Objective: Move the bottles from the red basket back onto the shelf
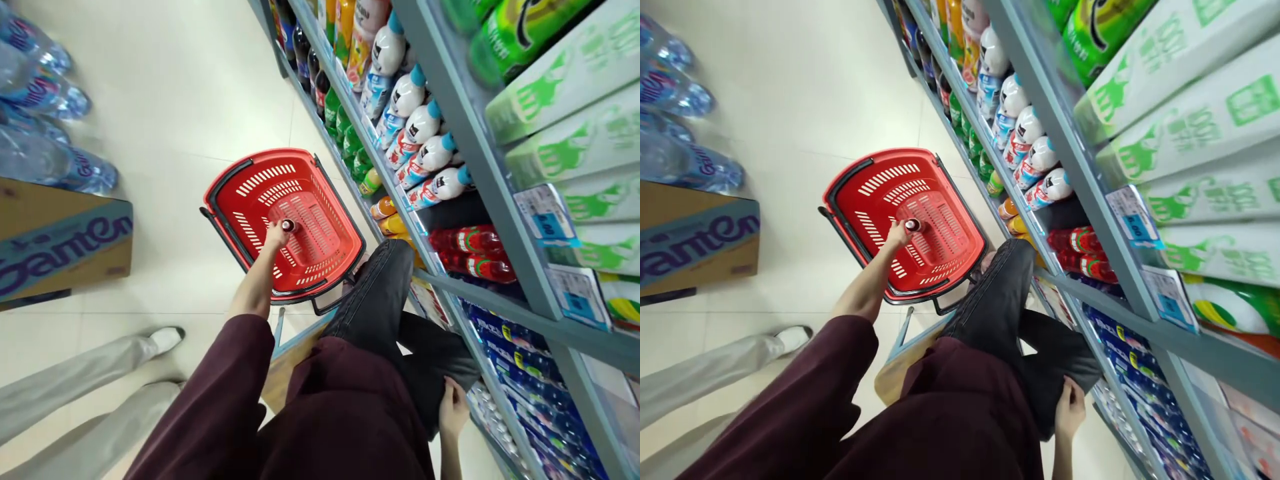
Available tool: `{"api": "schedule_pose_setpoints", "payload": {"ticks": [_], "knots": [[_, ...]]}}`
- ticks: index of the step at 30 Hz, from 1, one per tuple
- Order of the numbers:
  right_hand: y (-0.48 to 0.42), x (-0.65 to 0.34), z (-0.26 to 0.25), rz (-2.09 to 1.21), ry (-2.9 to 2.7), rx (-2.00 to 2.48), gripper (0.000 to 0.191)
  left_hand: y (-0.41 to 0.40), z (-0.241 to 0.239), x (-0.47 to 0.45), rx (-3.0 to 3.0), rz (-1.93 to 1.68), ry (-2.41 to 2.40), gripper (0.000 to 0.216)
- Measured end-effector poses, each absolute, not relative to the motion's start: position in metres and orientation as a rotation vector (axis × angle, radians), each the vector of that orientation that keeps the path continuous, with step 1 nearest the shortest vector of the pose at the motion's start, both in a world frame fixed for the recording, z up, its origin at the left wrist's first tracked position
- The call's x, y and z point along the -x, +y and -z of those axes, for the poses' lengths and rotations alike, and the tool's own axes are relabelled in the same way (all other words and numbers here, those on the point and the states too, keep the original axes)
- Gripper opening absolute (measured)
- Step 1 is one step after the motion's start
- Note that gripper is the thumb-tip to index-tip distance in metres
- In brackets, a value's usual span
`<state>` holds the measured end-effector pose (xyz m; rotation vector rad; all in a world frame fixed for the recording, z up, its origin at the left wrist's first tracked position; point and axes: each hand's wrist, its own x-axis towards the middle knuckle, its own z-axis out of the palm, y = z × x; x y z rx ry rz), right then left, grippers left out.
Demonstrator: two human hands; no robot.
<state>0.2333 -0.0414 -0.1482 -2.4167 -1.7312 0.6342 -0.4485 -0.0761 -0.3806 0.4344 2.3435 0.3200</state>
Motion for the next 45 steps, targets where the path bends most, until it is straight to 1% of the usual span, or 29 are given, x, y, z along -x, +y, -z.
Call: {"api": "schedule_pose_setpoints", "payload": {"ticks": [2, 6, 10, 15, 19, 25, 30, 31, 35, 39, 40, 41, 45], "knots": [[-0.04, -0.237, 0.151, -0.63, -1.719, 2.477, 0.041, -0.068, 0.393, 0.453, -0.472, -0.29, 2.331, 0.055], [-0.041, -0.245, 0.159, -0.556, -1.688, 2.532, 0.056, -0.059, 0.411, 0.457, -0.506, -0.216, 2.322, 0.044], [-0.041, -0.247, 0.164, -0.548, -1.708, 2.53, 0.059, -0.061, 0.417, 0.447, -0.512, -0.157, 2.349, 0.049], [-0.039, -0.248, 0.169, -0.588, -1.718, 2.489, 0.062, -0.068, 0.405, 0.422, -0.551, -0.139, 2.312, 0.05], [-0.04, -0.252, 0.173, -0.623, -1.731, 2.421, 0.061, -0.067, 0.375, 0.405, -0.581, -0.145, 2.335, 0.047], [-0.036, -0.248, 0.179, -0.684, -1.69, 2.345, 0.063, -0.061, 0.295, 0.382, -0.876, -0.125, 2.342, 0.026], [-0.032, -0.215, 0.173, -0.851, -1.587, 2.165, 0.06, -0.047, 0.202, 0.36, -1.295, -0.211, 2.283, 0.006], [-0.032, -0.205, 0.171, -0.885, -1.573, 2.11, 0.058, -0.043, 0.18, 0.355, -1.363, -0.262, 2.256, 0.006], [-0.032, -0.156, 0.16, -1.049, -1.558, 1.846, 0.05, -0.025, 0.087, 0.332, -1.612, -0.493, 2.059, 0.017], [-0.033, -0.108, 0.15, -1.242, -1.5, 1.592, 0.042, -0.008, 0.001, 0.296, -1.808, -0.617, 1.789, 0.017], [-0.033, -0.098, 0.147, -1.295, -1.474, 1.525, 0.045, -0.004, -0.017, 0.286, -1.841, -0.631, 1.721, 0.017], [-0.033, -0.089, 0.144, -1.346, -1.448, 1.456, 0.051, 0.0, -0.033, 0.275, -1.868, -0.64, 1.652, 0.016], [-0.029, -0.063, 0.13, -1.537, -1.368, 1.148, 0.097, 0.019, -0.079, 0.231, -1.955, -0.646, 1.386, 0.012]]}}
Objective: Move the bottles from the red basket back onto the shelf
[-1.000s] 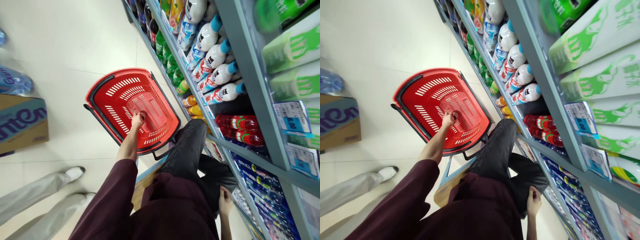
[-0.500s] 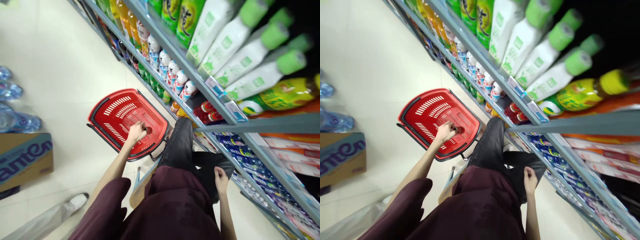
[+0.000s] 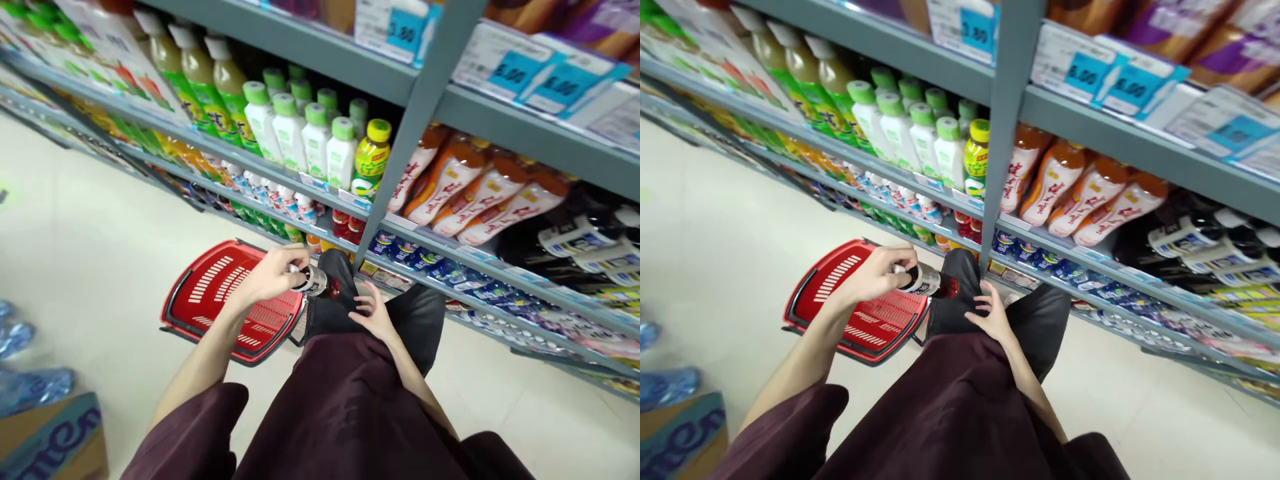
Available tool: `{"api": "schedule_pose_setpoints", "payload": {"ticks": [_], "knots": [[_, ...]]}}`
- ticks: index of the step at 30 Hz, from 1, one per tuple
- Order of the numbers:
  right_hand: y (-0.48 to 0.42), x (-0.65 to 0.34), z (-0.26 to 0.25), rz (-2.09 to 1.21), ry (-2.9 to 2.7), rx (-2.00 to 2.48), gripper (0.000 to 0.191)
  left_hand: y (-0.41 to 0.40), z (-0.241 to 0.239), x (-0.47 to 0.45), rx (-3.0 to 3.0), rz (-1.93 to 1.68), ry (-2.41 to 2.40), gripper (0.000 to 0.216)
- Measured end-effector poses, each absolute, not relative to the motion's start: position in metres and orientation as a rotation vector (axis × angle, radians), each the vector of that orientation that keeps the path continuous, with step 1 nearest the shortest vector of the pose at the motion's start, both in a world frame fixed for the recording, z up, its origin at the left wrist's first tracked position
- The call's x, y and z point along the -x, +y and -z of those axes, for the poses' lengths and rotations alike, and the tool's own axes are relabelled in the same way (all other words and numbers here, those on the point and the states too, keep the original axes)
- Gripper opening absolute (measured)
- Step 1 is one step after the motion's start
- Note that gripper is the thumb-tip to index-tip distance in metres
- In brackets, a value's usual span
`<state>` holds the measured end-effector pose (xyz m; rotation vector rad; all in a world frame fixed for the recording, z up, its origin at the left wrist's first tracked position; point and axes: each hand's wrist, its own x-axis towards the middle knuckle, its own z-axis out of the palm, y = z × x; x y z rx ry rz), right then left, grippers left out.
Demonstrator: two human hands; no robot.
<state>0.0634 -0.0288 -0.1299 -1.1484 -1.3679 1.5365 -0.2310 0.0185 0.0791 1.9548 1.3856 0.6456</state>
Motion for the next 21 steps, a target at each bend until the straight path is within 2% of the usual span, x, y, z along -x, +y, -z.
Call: {"api": "schedule_pose_setpoints", "payload": {"ticks": [2, 4, 9, 11, 17, 21], "knots": [[-0.025, -0.056, 0.122, -1.623, -1.32, 0.996, 0.113, 0.029, -0.094, 0.208, -1.999, -0.626, 1.283, 0.011], [-0.023, -0.052, 0.114, -1.688, -1.246, 0.891, 0.115, 0.039, -0.106, 0.184, -2.048, -0.582, 1.2, 0.012], [-0.031, -0.054, 0.096, -1.691, -1.047, 0.905, 0.079, 0.065, -0.125, 0.13, -2.219, -0.517, 1.028, 0.01], [-0.039, -0.058, 0.09, -1.664, -0.979, 0.909, 0.074, 0.078, -0.124, 0.113, -2.244, -0.571, 0.959, 0.019], [-0.057, -0.07, 0.076, -1.514, -0.865, 0.837, 0.059, 0.105, -0.075, 0.061, -1.765, -0.862, 0.826, 0.033], [-0.061, -0.073, 0.074, -1.383, -0.802, 0.88, 0.053, 0.103, -0.037, 0.025, -1.253, -0.96, 0.656, 0.052]]}}
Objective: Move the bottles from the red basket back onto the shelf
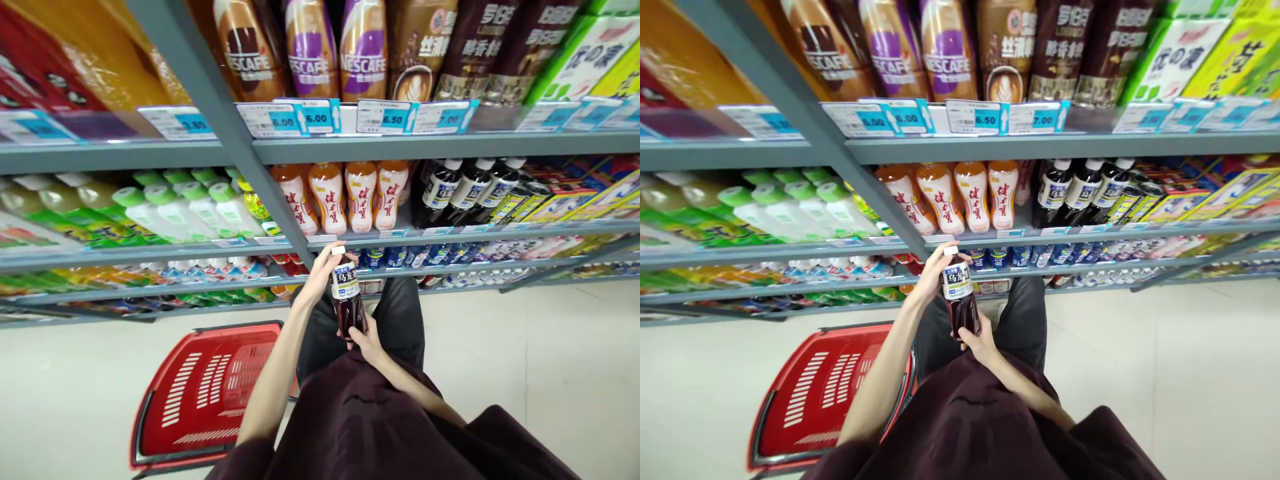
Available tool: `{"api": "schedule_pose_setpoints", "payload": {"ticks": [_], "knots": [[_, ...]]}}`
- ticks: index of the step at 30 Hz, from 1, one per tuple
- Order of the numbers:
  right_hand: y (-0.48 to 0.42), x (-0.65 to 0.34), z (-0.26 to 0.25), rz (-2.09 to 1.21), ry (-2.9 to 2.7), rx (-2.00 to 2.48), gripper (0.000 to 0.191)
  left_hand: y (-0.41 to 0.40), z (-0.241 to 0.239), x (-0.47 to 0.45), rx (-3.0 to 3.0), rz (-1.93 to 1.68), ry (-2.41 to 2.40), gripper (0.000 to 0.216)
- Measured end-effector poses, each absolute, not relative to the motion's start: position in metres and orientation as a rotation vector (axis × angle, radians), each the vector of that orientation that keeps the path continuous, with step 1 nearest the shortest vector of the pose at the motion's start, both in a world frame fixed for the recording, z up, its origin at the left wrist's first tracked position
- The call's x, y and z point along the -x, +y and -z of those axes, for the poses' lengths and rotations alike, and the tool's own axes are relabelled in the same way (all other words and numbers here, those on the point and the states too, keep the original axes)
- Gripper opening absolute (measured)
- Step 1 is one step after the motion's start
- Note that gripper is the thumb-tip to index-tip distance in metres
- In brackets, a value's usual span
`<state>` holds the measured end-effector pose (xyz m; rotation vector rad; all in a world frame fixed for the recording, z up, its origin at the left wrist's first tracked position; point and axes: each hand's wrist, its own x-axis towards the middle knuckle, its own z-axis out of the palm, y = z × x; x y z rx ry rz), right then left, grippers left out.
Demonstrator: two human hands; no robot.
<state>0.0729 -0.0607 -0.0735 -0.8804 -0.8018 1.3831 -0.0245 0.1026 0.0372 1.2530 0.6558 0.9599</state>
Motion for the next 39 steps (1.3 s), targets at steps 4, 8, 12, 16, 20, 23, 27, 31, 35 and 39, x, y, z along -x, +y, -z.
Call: {"api": "schedule_pose_setpoints", "payload": {"ticks": [4, 8, 12, 16, 20, 23, 27, 31, 35, 39], "knots": [[-0.06, -0.073, 0.077, -1.27, -0.737, 1.039, 0.053, 0.097, -0.024, 0.002, -1.017, -0.977, 0.597, 0.06], [-0.059, -0.075, 0.078, -1.209, -0.74, 1.142, 0.056, 0.098, -0.029, -0.007, -0.992, -0.968, 0.581, 0.058], [-0.06, -0.078, 0.076, -1.185, -0.744, 1.176, 0.059, 0.099, -0.034, -0.011, -1.005, -0.965, 0.551, 0.055], [-0.062, -0.08, 0.075, -1.198, -0.726, 1.187, 0.057, 0.098, -0.033, -0.013, -1.013, -0.957, 0.55, 0.054], [-0.062, -0.08, 0.074, -1.177, -0.734, 1.188, 0.054, 0.099, -0.031, -0.013, -1.027, -0.957, 0.552, 0.052], [-0.062, -0.08, 0.073, -1.171, -0.749, 1.199, 0.054, 0.099, -0.03, -0.012, -1.041, -0.96, 0.532, 0.051], [-0.062, -0.081, 0.073, -1.198, -0.75, 1.197, 0.054, 0.1, -0.029, -0.012, -1.046, -0.954, 0.514, 0.049], [-0.06, -0.08, 0.074, -1.232, -0.748, 1.17, 0.062, 0.099, -0.03, -0.012, -1.05, -0.962, 0.541, 0.049], [-0.056, -0.074, 0.073, -1.271, -0.668, 1.1, 0.082, 0.099, -0.031, -0.011, -1.1, -0.993, 0.56, 0.049], [-0.051, -0.072, 0.071, -1.255, -0.598, 1.031, 0.07, 0.1, -0.031, -0.008, -1.168, -1.052, 0.59, 0.047]]}}
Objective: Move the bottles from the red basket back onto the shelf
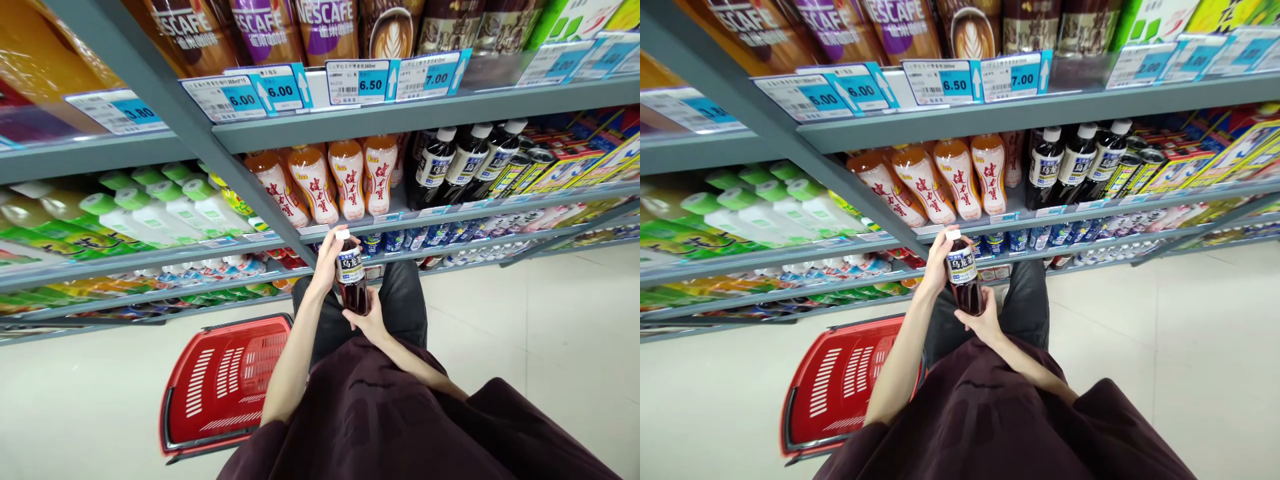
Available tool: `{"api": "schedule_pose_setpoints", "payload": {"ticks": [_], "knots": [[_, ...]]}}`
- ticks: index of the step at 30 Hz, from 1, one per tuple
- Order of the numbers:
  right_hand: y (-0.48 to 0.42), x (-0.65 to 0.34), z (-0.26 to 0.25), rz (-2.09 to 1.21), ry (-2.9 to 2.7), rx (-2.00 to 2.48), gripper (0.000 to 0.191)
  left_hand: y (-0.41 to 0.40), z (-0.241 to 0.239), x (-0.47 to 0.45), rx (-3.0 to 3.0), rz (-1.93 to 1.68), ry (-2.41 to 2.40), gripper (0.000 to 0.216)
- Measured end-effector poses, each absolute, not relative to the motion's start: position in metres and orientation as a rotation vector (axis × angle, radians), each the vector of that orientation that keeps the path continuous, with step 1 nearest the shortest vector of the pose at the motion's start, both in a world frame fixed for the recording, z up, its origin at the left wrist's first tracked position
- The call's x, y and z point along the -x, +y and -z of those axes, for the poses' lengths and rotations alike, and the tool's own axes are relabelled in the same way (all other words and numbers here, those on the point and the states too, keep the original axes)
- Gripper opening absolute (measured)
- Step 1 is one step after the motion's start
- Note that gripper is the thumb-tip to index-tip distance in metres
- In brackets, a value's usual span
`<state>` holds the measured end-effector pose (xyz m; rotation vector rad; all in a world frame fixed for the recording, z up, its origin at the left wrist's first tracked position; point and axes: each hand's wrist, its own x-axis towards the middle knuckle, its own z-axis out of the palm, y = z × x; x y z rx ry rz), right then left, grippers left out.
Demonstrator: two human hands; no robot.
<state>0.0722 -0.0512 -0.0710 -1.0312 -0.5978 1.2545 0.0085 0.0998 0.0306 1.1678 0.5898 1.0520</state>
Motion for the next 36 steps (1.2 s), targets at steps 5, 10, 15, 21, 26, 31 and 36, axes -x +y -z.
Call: {"api": "schedule_pose_setpoints", "payload": {"ticks": [5, 10, 15, 21, 26, 31, 36], "knots": [[-0.049, -0.082, 0.067, -1.492, -0.416, 0.785, 0.058, 0.102, -0.034, -0.005, -1.174, -1.151, 0.624, 0.041], [-0.05, -0.094, 0.063, -1.865, -0.313, 0.533, 0.078, 0.101, -0.038, -0.006, -1.157, -1.115, 0.627, 0.043], [-0.055, -0.092, 0.082, -2.082, -0.209, 0.26, 0.064, 0.099, -0.038, -0.009, -1.169, -1.104, 0.614, 0.046], [-0.058, -0.082, 0.103, -2.184, -0.045, -0.166, 0.041, 0.097, -0.039, -0.009, -1.165, -1.075, 0.612, 0.044], [-0.057, -0.083, 0.1, -2.189, -0.006, -0.259, 0.035, 0.097, -0.04, -0.009, -1.156, -1.07, 0.619, 0.045], [-0.057, -0.087, 0.097, -2.19, 0.002, -0.095, 0.042, 0.098, -0.04, -0.01, -1.161, -1.067, 0.613, 0.045], [-0.052, -0.095, 0.077, -2.162, -0.038, 0.215, 0.066, 0.101, -0.04, -0.012, -1.12, -1.105, 0.604, 0.042]]}}
